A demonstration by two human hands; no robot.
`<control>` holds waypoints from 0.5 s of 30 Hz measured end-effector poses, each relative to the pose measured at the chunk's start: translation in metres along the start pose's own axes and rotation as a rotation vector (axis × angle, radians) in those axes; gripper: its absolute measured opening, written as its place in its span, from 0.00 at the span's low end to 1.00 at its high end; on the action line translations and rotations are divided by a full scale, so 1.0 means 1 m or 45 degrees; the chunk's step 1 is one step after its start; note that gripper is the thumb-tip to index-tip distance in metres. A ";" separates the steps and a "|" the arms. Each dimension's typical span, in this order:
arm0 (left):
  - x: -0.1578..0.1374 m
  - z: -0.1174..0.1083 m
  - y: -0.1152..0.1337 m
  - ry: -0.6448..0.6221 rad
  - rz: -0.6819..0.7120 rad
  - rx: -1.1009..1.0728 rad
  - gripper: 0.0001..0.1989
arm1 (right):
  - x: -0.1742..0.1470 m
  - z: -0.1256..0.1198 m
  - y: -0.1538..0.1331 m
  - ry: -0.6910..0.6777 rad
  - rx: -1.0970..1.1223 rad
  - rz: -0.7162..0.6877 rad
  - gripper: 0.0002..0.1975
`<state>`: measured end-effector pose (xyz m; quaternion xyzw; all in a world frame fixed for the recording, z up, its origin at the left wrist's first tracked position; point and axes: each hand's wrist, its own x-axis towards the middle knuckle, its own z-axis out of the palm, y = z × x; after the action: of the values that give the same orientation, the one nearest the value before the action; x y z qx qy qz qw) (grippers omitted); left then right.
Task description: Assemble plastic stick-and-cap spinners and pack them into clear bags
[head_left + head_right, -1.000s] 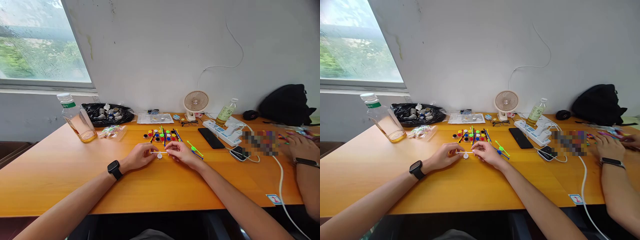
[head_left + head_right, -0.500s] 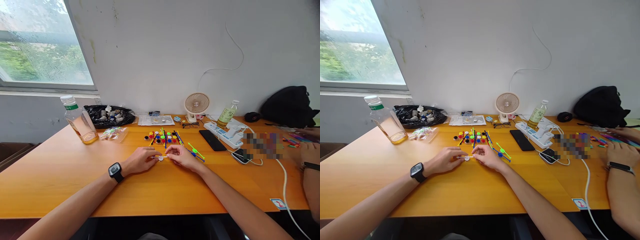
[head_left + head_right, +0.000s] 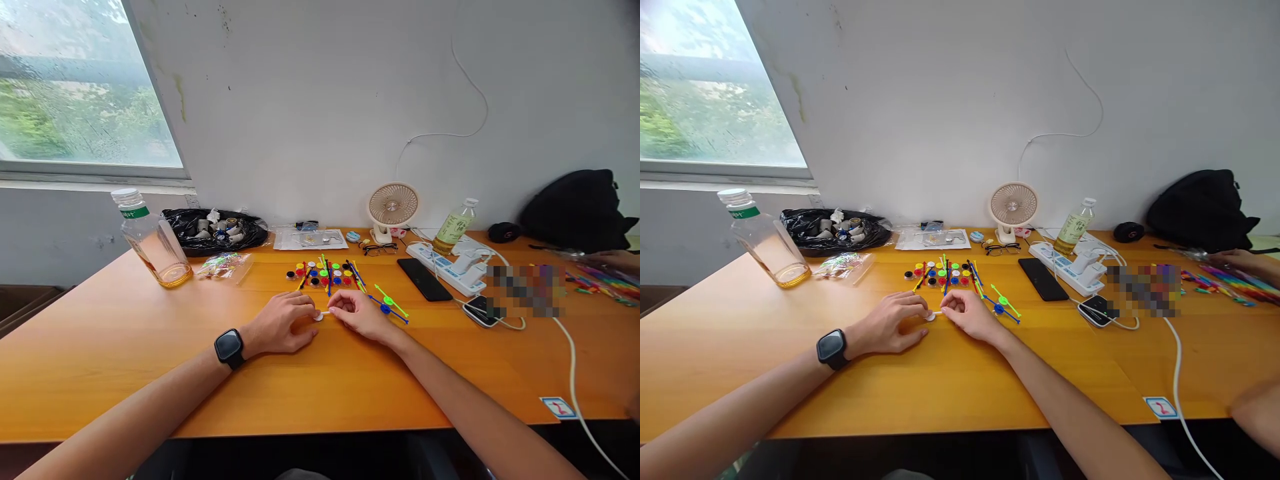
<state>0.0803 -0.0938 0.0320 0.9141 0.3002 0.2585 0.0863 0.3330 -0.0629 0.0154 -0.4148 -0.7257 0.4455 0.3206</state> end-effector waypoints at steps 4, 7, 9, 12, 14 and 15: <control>0.000 0.000 0.002 -0.018 -0.021 -0.014 0.11 | -0.004 -0.001 -0.005 0.004 -0.055 0.061 0.12; -0.002 -0.002 0.004 -0.017 -0.026 -0.034 0.12 | -0.009 -0.005 -0.017 0.109 -0.173 0.081 0.14; -0.002 -0.003 0.005 -0.007 -0.022 -0.049 0.13 | -0.012 -0.009 -0.026 0.231 -0.268 0.016 0.15; -0.002 -0.004 0.006 0.013 -0.036 -0.085 0.13 | -0.016 -0.011 -0.035 0.367 -0.386 -0.041 0.17; -0.001 -0.007 0.007 0.039 -0.057 -0.108 0.15 | -0.019 -0.009 -0.038 0.389 -0.428 -0.019 0.21; -0.001 -0.008 0.007 0.063 -0.072 -0.122 0.16 | -0.021 -0.007 -0.040 0.357 -0.426 -0.005 0.22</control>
<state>0.0791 -0.0999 0.0405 0.8934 0.3154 0.2923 0.1298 0.3359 -0.0888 0.0526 -0.5189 -0.7386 0.2562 0.3457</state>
